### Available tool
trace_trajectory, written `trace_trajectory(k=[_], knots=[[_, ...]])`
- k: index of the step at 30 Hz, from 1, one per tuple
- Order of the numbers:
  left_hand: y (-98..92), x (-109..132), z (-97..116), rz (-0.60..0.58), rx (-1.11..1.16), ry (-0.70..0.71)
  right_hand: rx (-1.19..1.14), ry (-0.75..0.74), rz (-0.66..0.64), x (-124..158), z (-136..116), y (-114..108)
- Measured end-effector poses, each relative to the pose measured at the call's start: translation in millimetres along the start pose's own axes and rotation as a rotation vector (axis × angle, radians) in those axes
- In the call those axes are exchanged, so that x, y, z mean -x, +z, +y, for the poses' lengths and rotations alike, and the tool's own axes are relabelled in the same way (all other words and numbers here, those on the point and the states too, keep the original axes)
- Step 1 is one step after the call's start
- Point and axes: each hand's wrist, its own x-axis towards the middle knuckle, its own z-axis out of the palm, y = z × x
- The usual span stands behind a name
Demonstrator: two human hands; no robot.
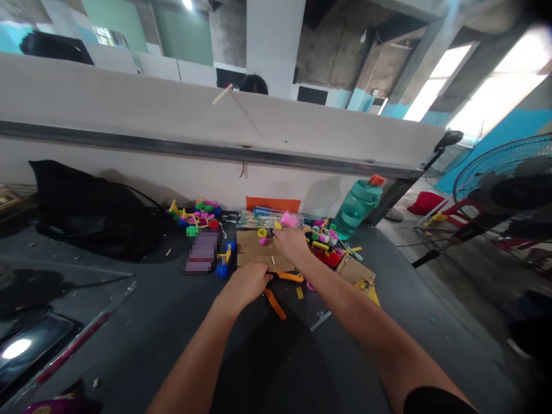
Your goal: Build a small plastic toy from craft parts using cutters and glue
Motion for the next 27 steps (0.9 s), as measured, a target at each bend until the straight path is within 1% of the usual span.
trace_trajectory(k=[3, 5, 9, 14, 18, 20, 22, 27], knots=[[0.0, -0.1, -2.1, 0.030, -0.050, 0.022, 0.004, -0.063, 0.005, -13.5, -20.4, 6.7], [-0.3, 0.5, -3.6, 0.044, -0.060, 0.039, 0.011, -0.077, 0.022, -19.3, -26.8, 10.8], [0.5, 1.8, -4.4, 0.066, -0.102, 0.048, 0.023, -0.091, 0.036, -21.5, -27.4, 15.5], [3.3, 1.1, -0.5, 0.019, -0.093, 0.009, 0.033, -0.106, 0.056, -9.8, -27.5, 15.0], [4.1, 1.1, 0.7, 0.009, -0.063, 0.014, 0.042, -0.139, 0.140, -4.7, -33.9, 14.6], [3.7, 1.7, 0.7, 0.025, -0.042, 0.020, 0.043, -0.173, 0.167, -7.1, -37.6, 15.7], [3.1, 2.2, 1.0, 0.032, -0.035, 0.020, 0.042, -0.190, 0.158, -12.0, -40.6, 17.8], [2.3, 2.7, 1.4, 0.017, -0.057, 0.021, -0.006, -0.158, 0.129, -24.5, -45.0, 21.5]])
